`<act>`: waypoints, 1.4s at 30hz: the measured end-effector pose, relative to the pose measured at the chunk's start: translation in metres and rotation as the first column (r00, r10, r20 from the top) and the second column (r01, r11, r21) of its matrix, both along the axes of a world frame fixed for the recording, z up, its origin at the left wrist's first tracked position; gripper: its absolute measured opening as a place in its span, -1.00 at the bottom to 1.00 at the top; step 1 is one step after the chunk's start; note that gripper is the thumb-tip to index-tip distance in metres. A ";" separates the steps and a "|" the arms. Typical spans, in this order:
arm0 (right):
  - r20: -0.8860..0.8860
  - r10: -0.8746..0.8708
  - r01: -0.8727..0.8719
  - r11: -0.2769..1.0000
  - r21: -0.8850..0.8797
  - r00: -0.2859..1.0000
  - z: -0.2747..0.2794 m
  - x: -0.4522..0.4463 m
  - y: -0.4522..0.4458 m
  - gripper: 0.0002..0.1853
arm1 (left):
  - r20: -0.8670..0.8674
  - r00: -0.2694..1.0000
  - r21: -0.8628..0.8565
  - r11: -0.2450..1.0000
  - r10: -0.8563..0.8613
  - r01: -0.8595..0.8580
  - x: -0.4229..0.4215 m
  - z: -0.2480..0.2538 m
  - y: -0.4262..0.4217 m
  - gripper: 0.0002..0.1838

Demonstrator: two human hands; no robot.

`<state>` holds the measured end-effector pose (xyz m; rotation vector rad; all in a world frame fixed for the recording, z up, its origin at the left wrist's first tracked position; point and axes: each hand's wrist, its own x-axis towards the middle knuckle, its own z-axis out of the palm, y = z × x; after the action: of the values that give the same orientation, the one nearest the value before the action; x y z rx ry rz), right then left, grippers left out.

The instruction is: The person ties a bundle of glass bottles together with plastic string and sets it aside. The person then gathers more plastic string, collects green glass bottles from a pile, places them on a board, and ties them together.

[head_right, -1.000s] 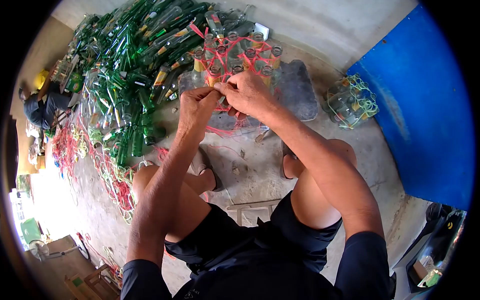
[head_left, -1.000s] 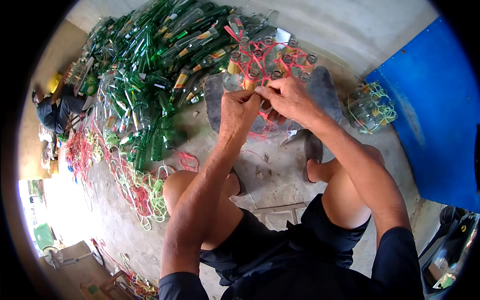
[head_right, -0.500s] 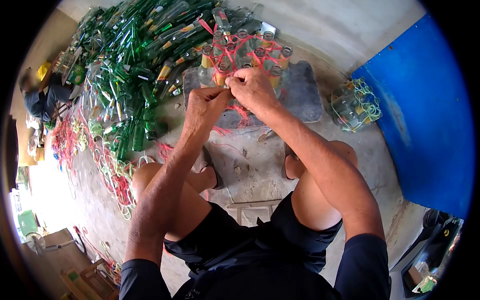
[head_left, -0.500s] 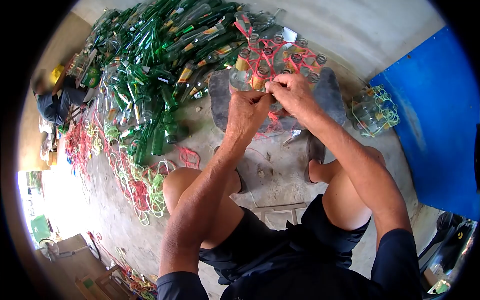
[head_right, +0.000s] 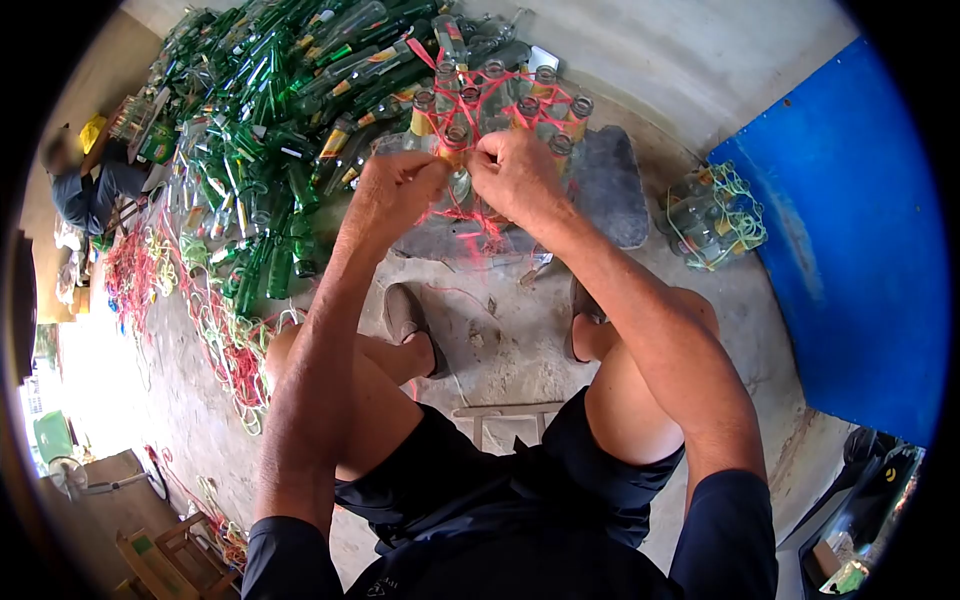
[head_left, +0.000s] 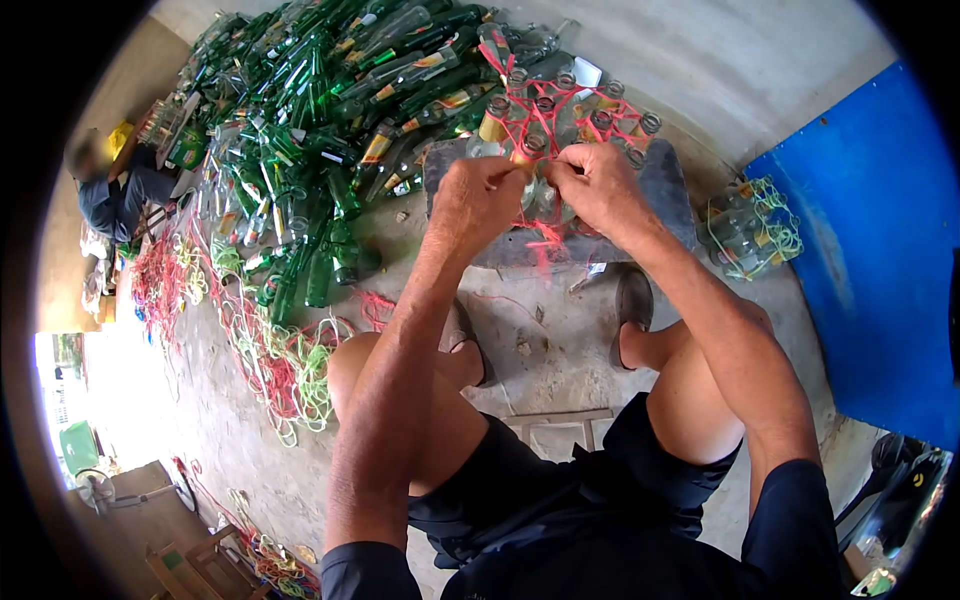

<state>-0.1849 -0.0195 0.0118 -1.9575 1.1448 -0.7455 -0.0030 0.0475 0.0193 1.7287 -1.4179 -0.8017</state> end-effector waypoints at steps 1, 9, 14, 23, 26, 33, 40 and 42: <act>-0.021 -0.008 0.008 1.000 0.004 1.000 0.002 0.001 0.000 -0.75 | 0.024 0.999 -0.094 0.995 0.037 -0.034 -0.001 0.006 -0.001 -0.78; -0.025 0.019 -0.020 0.997 -0.071 1.000 0.004 0.000 -0.005 -0.79 | 0.293 0.955 -0.414 0.893 -0.053 0.176 -0.010 0.001 -0.030 -0.65; -0.098 -0.003 -0.009 0.992 -0.123 0.995 0.010 0.000 -0.005 -0.80 | 0.290 0.949 -0.331 0.916 -0.128 0.225 -0.007 0.001 -0.034 -0.65; -0.003 0.045 -0.044 0.990 0.131 0.999 0.031 -0.005 -0.012 -0.75 | 0.295 0.943 -0.443 0.854 -0.150 0.275 -0.005 -0.006 -0.037 -0.76; 0.062 0.053 -0.069 0.953 0.294 0.997 0.050 -0.005 -0.012 -0.74 | 0.275 0.952 -0.459 0.852 -0.135 0.254 -0.005 -0.009 -0.039 -0.76; 0.167 0.049 -0.133 0.830 0.542 0.985 0.066 -0.022 -0.027 -0.73 | 0.243 0.961 -0.439 0.869 -0.130 0.228 -0.006 -0.008 -0.043 -0.81; 0.166 0.092 -0.168 0.830 0.532 0.982 0.071 -0.034 -0.041 -0.74 | 0.222 0.967 -0.349 0.916 -0.124 0.197 -0.005 0.000 -0.051 -0.83; 0.172 0.097 -0.175 0.829 0.530 0.980 0.072 -0.034 -0.040 -0.74 | 0.212 0.967 -0.336 0.919 -0.139 0.206 -0.003 0.003 -0.054 -0.83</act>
<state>-0.2191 -0.0600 0.0841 -1.4601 0.9838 -0.4073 -0.0056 -0.0063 0.0221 1.4390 -1.7414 -0.4437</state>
